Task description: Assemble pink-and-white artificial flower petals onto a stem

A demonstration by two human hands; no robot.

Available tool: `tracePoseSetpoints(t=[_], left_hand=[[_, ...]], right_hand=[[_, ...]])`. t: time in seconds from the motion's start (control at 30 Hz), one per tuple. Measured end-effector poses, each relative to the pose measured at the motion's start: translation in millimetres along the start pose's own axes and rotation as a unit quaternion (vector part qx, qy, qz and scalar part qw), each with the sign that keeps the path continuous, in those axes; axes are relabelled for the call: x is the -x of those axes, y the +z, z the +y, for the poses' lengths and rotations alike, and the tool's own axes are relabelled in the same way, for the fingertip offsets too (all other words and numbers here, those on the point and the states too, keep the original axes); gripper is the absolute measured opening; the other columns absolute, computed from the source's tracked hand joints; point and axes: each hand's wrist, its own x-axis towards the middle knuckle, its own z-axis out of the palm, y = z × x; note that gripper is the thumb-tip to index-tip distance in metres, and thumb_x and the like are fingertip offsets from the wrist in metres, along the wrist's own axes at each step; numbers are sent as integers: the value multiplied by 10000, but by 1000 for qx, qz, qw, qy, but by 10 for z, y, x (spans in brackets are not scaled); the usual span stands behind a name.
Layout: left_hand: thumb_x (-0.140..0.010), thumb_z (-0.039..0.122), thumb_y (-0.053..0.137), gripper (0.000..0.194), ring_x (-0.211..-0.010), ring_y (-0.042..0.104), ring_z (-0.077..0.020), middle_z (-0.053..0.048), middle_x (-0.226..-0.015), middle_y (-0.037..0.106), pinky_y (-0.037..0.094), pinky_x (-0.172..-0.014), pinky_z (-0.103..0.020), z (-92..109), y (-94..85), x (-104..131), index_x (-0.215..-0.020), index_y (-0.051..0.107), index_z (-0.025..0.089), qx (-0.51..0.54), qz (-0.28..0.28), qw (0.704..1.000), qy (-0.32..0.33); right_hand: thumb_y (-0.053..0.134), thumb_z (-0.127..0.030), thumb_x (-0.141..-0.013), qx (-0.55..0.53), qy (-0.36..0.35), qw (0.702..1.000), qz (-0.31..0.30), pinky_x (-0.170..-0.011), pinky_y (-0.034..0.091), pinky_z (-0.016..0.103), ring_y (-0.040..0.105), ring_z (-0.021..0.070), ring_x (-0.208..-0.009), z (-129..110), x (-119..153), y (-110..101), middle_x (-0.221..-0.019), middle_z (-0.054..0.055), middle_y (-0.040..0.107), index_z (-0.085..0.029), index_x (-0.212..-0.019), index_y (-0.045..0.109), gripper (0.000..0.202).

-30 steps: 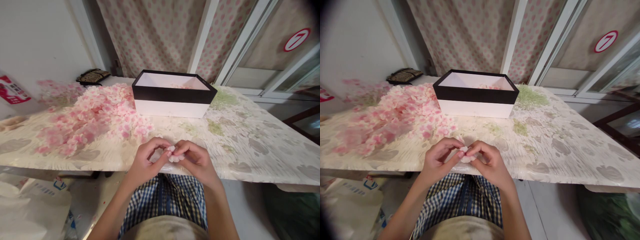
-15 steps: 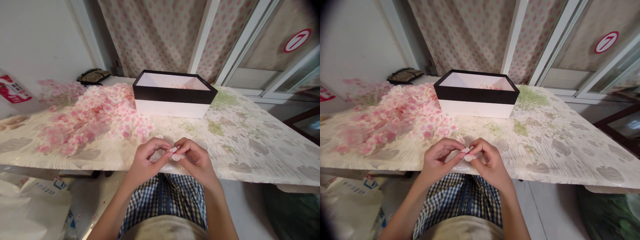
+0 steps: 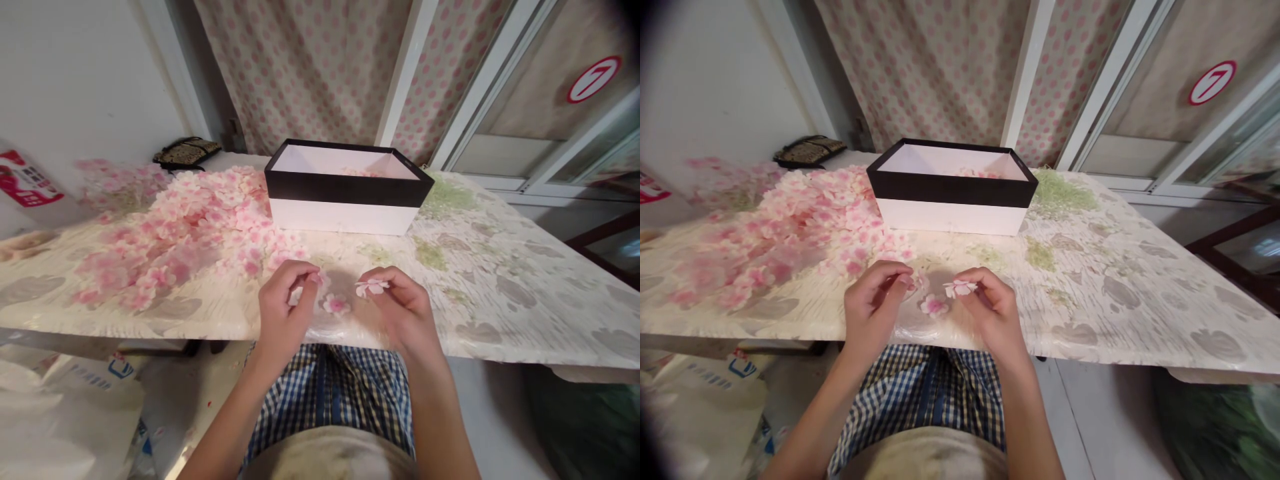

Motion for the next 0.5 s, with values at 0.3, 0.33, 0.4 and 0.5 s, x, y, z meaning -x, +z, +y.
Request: tracePoseSetpoints(t=[0.3, 0.33, 0.4, 0.5], left_hand=[[-886, 187, 551, 101, -849, 596, -209, -42, -885, 648, 469, -774, -341, 11, -281, 82, -929, 642, 177, -244, -68, 967, -7], [-882, 202, 563, 112, -866, 591, -226, -53, -909, 648, 469, -783, -363, -10, -291, 87, -945, 651, 175, -260, -88, 962, -7], [-873, 210, 578, 125, -878, 584, -241, -69, -945, 639, 470, -799, -393, -53, -281, 87, -944, 676, 177, -290, -118, 950, -2], [-875, 191, 572, 129, -842, 591, -219, -66, -912, 622, 478, -772, -367, -77, -241, 81, -830, 692, 176, -285, -123, 951, -5]], right_hand=[[726, -218, -747, -97, 41, 988, 115, -748, 489, 314, 622, 139, -722, -4, -37, 26, -747, -13, 671, -231, -775, 706, 37], [723, -214, -746, -99, 38, 988, 116, -752, 491, 321, 621, 140, -721, -4, -40, 30, -747, -14, 668, -233, -775, 704, 39], [716, -213, -750, -96, 33, 988, 113, -749, 495, 332, 620, 145, -717, -4, -40, 34, -741, -13, 662, -235, -770, 699, 34], [707, -220, -758, -83, 32, 990, 111, -741, 501, 344, 622, 154, -714, -5, -32, 29, -740, -5, 663, -232, -771, 693, 23]])
